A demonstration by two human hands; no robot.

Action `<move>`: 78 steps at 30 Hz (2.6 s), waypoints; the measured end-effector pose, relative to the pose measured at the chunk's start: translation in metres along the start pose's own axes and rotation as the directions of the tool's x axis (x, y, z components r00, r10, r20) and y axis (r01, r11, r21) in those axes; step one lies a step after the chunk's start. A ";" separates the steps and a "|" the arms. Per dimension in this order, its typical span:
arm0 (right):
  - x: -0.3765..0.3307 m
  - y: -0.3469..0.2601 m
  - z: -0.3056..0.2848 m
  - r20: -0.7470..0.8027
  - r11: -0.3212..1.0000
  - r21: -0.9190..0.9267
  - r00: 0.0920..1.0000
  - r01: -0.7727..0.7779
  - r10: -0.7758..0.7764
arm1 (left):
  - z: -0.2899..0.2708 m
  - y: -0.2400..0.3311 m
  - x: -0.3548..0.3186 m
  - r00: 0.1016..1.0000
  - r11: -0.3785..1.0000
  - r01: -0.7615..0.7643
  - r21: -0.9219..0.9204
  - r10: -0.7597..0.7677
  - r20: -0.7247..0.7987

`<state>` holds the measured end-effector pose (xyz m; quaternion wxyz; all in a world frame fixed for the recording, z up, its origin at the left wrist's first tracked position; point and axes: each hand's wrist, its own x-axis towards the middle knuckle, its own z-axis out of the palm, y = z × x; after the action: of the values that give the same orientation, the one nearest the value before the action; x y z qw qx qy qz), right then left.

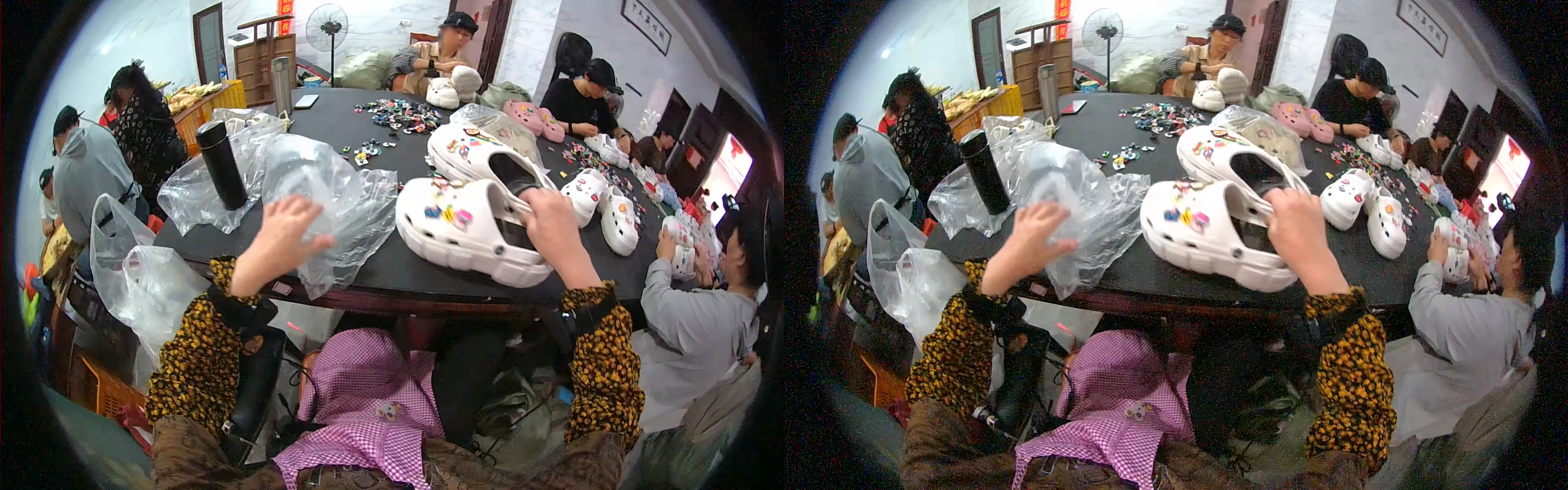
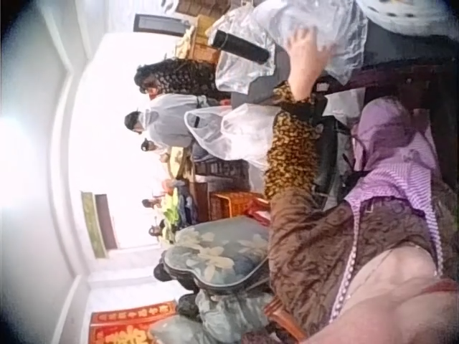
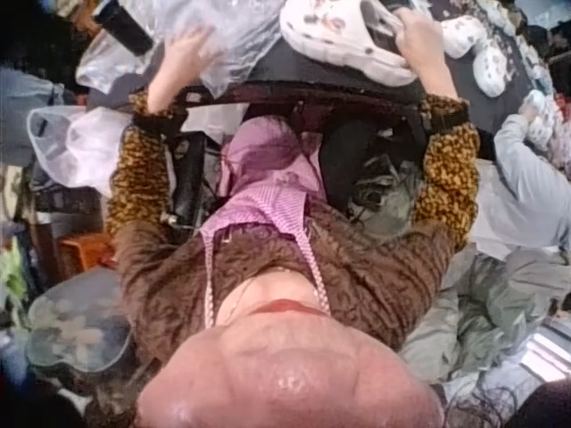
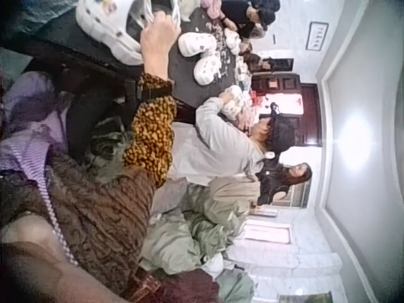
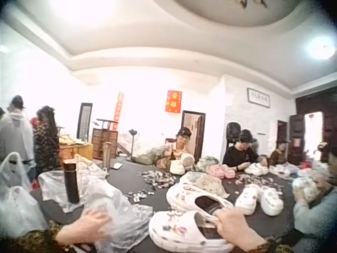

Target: Decorating white clogs with various cartoon charms by pressing them into the shoe holes and then bagging the shoes.

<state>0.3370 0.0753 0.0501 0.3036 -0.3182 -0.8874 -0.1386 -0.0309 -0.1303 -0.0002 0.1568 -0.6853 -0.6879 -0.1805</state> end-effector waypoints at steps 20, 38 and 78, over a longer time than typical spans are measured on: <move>0.028 -0.037 0.027 0.235 0.976 0.058 0.953 -0.208 0.189 | -0.009 -0.009 0.004 0.998 0.999 -0.039 0.033 0.037 0.057; 0.016 -0.129 0.015 -0.157 0.859 0.504 0.968 -0.092 0.196 | 0.000 0.089 0.014 0.883 0.164 0.468 -0.868 -0.053 0.466; -0.068 -0.165 -0.004 -0.447 0.678 0.567 0.867 0.467 -0.222 | -0.013 0.093 0.079 0.900 0.892 0.174 -0.418 0.029 0.435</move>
<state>0.2730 -0.0840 0.0018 0.5123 0.0147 -0.8554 0.0747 0.0603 -0.0668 0.0508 -0.1674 -0.6986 -0.6709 -0.1837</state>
